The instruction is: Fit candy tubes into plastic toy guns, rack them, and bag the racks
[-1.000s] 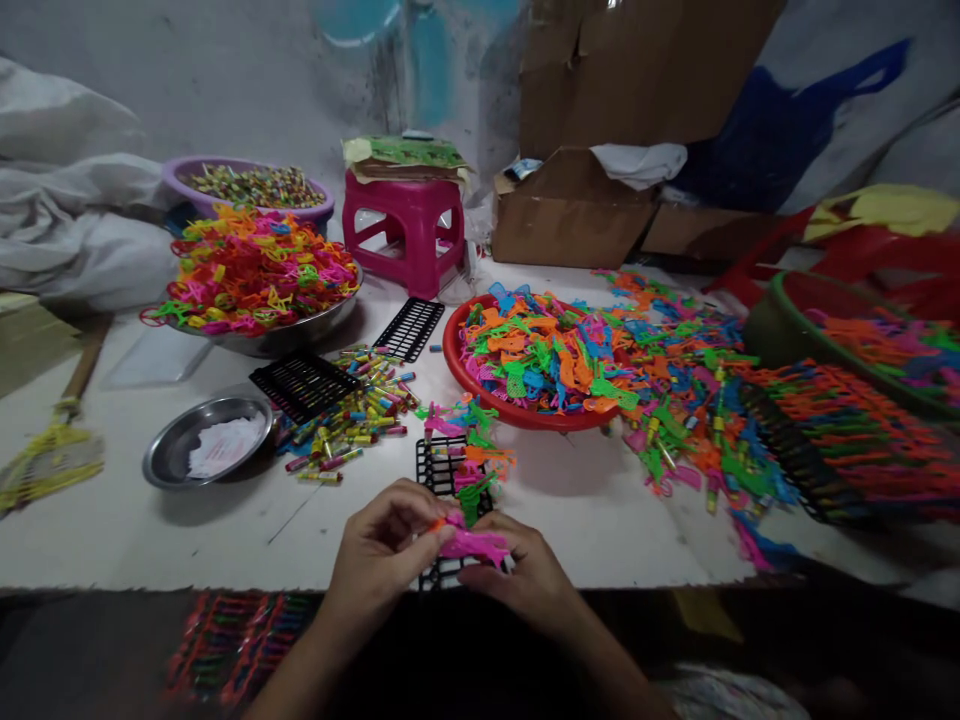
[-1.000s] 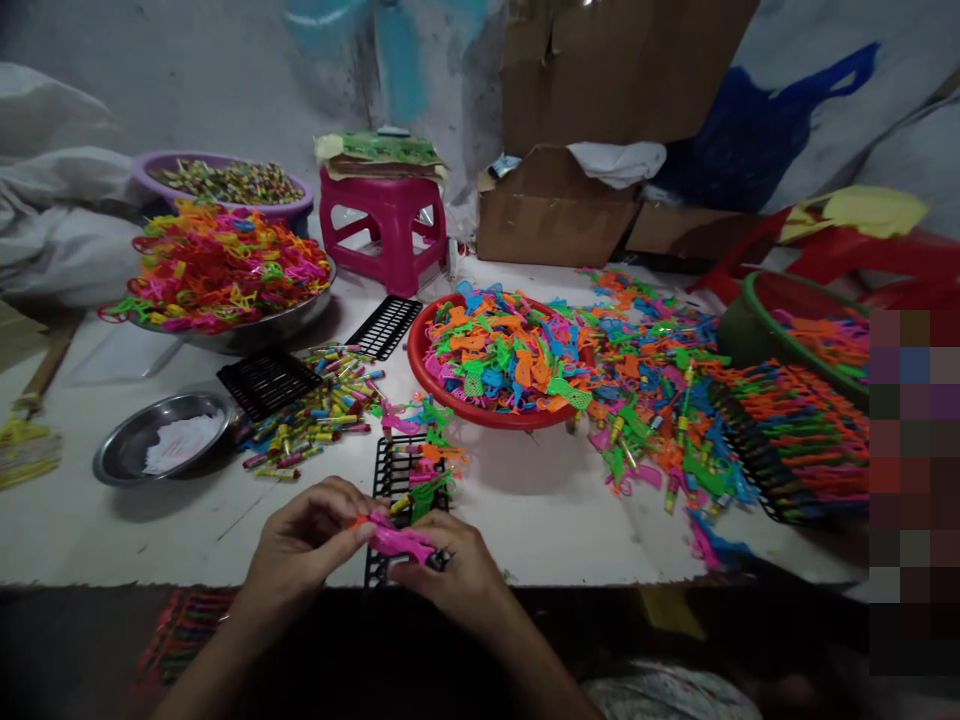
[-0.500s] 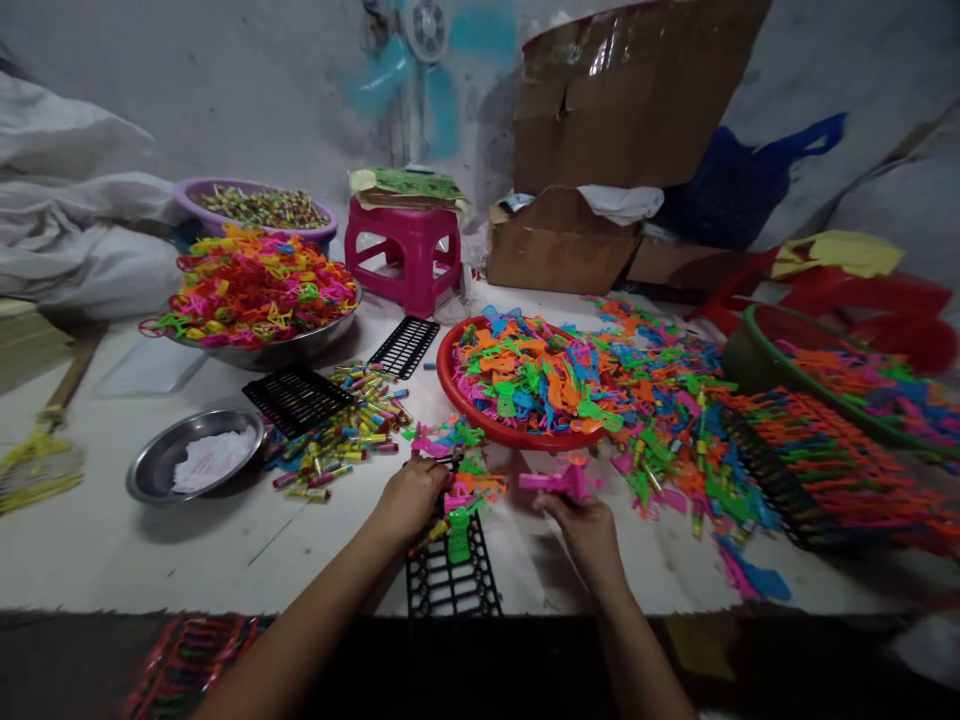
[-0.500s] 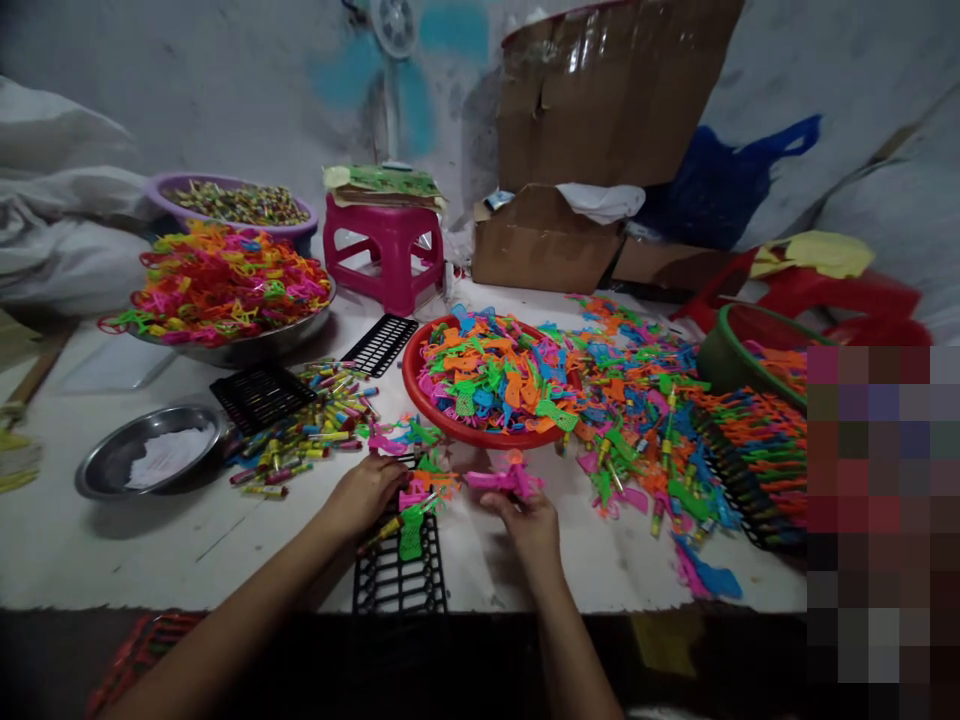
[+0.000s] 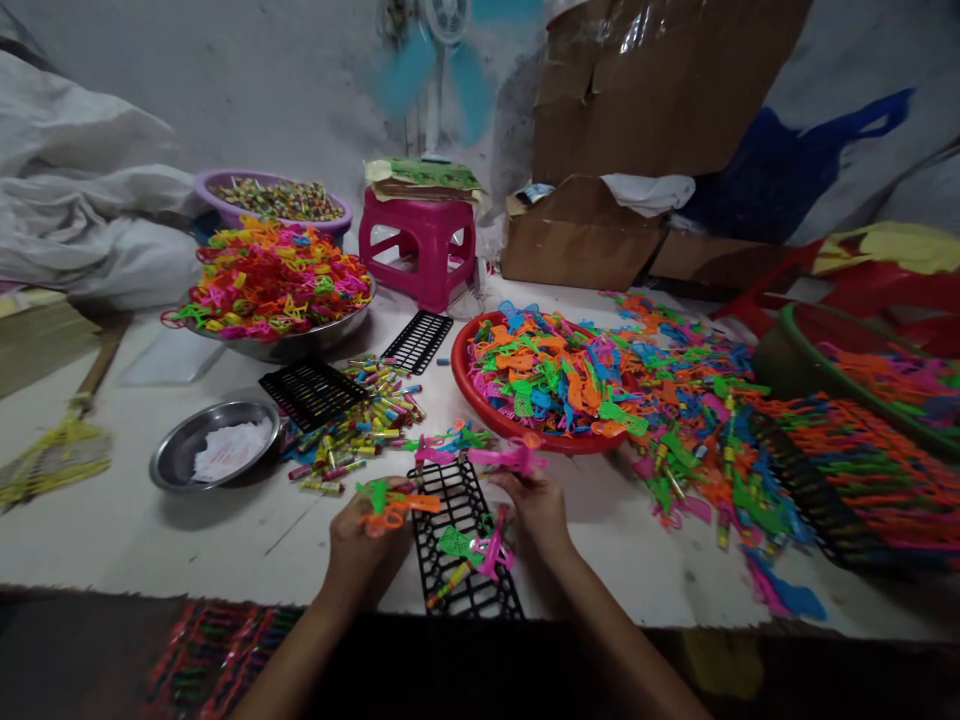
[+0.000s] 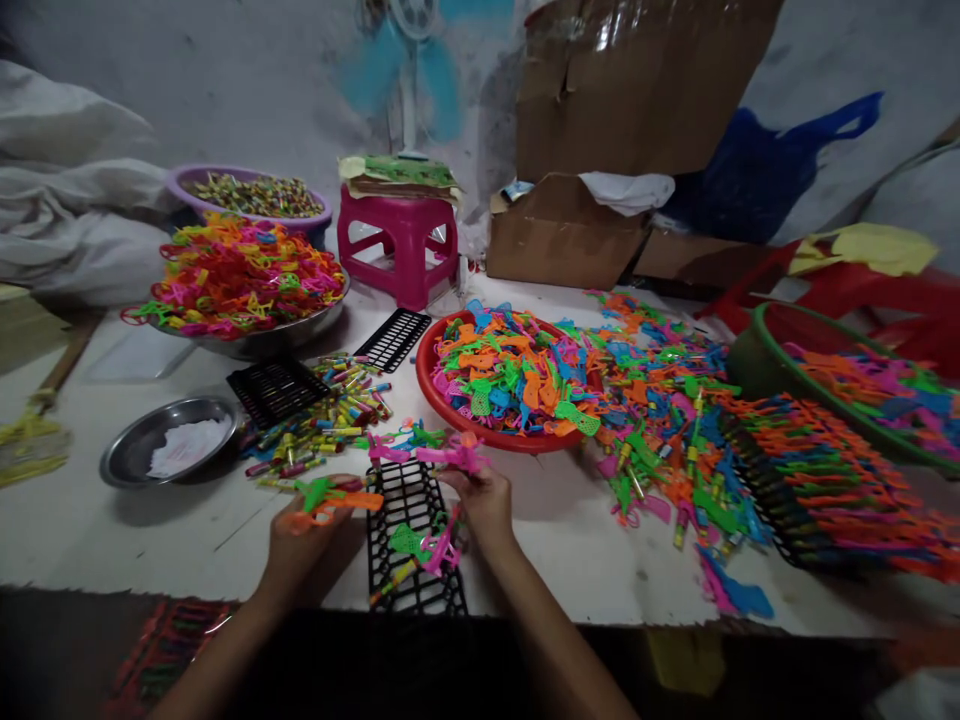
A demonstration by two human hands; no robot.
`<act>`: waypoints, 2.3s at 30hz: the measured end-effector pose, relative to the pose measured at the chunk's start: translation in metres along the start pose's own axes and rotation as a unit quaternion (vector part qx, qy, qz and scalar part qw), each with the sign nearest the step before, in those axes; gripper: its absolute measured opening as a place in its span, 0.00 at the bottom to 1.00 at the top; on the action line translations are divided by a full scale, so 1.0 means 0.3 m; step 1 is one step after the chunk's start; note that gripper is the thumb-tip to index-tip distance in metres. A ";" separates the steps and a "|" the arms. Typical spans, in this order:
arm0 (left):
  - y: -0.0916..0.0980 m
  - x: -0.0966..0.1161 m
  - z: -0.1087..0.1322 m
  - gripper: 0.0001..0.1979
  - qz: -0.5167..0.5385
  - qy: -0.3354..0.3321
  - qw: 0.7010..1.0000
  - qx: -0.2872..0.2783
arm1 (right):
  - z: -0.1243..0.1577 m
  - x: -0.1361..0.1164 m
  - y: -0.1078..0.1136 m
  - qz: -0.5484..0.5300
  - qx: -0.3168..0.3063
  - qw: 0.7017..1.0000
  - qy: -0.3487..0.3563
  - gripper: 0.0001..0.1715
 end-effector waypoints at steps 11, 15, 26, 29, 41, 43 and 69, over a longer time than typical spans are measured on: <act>-0.022 -0.079 -0.029 0.11 0.046 0.114 0.992 0.006 | -0.016 0.091 -0.074 -0.018 -0.014 0.999 -0.032 0.10; -0.019 -0.095 -0.025 0.13 0.077 0.169 0.983 0.016 | -0.018 0.092 -0.093 -0.011 -0.038 0.999 -0.026 0.10; -0.025 -0.088 -0.034 0.12 0.075 0.158 0.985 0.011 | -0.034 0.061 -0.131 0.081 -0.125 0.989 0.010 0.05; -0.033 -0.070 -0.033 0.12 0.067 0.143 0.987 0.002 | -0.038 0.053 -0.125 0.114 -0.131 0.985 0.021 0.07; -0.035 -0.009 -0.049 0.09 -0.057 0.055 0.997 -0.010 | -0.053 0.013 -0.194 0.196 -0.189 0.959 0.076 0.07; -0.045 0.000 -0.050 0.09 -0.083 0.039 0.996 -0.018 | -0.056 0.017 -0.200 0.210 -0.192 0.955 0.079 0.08; -0.057 0.224 -0.122 0.16 -0.075 -0.178 0.979 -0.066 | -0.186 -0.342 -0.353 0.224 -0.487 0.838 0.098 0.15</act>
Point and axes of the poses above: each hand's wrist, its own z-axis away from the middle knuckle, its own y-axis out of the back of the hand, x = y × z, the point moved 8 cm from there along -z, towards the middle knuckle, and after that the axes turned 8 degrees about y, right-handed, at the moved point
